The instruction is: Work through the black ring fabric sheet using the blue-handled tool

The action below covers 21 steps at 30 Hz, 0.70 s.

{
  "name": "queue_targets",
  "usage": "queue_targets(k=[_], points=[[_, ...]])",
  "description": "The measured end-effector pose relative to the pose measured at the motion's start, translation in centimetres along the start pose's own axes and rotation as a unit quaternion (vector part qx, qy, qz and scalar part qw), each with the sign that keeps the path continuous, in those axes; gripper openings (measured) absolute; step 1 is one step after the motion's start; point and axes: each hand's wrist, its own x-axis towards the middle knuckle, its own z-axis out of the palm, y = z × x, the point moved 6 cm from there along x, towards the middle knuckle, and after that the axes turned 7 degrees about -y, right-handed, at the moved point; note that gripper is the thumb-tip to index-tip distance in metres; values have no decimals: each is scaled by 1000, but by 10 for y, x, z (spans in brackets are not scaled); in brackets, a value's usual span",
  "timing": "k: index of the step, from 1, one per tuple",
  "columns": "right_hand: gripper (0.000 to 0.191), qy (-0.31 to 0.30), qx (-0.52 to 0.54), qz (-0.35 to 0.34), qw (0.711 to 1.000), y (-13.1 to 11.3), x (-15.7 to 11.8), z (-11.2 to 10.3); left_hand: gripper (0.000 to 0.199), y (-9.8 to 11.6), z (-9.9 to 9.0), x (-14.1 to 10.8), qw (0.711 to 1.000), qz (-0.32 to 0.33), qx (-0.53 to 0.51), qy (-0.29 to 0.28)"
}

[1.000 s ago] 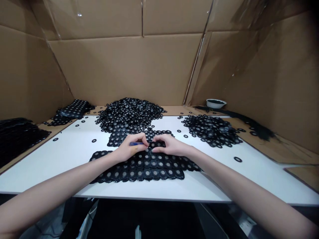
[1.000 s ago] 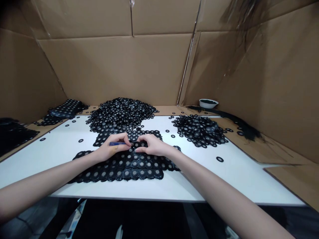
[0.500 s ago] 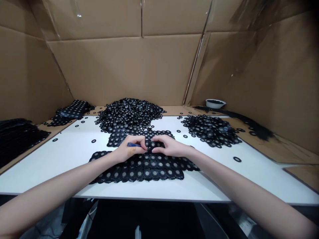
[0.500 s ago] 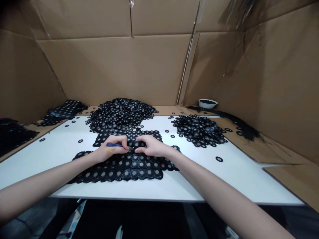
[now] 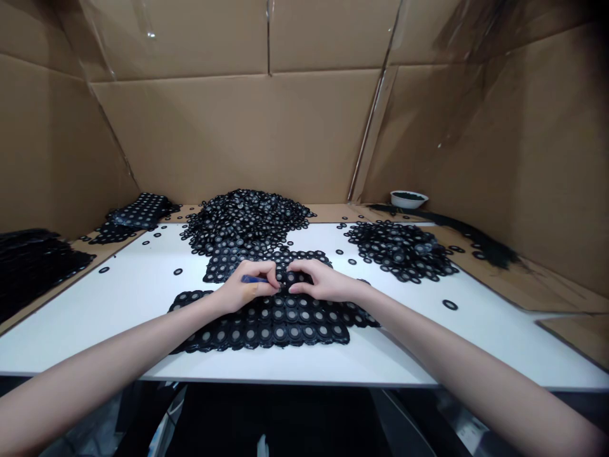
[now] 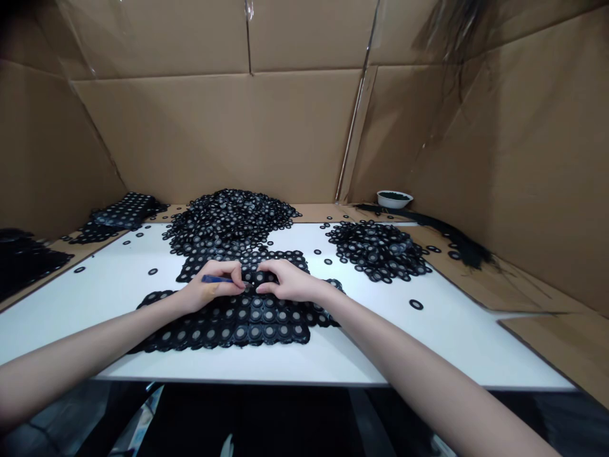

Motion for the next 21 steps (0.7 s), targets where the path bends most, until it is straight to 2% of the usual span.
queue_targets(k=[21], points=[[11, 5, -9, -9, 1000, -6, 0, -1, 14, -2, 3, 3, 1000, -6, -15, -26]])
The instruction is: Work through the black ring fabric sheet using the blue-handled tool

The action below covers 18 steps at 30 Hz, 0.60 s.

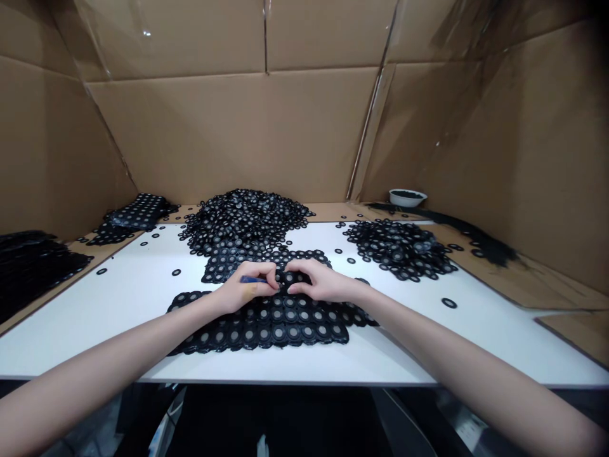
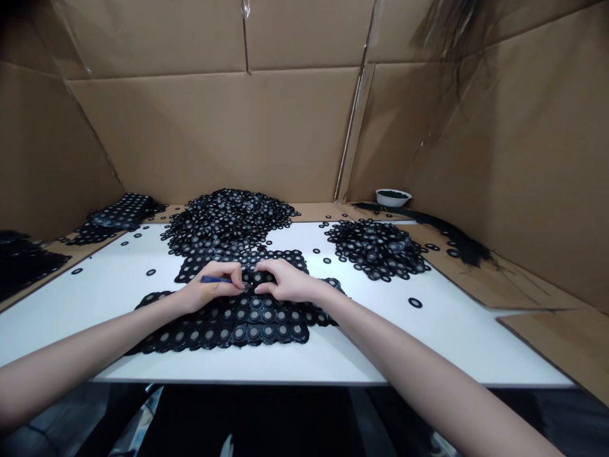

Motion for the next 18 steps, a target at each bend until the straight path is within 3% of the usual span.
queue_targets(k=[18], points=[[10, -11, -8, -5, 1000, -1, 0, 1, 12, 1, 0, 0, 1000, 14, -15, -1]])
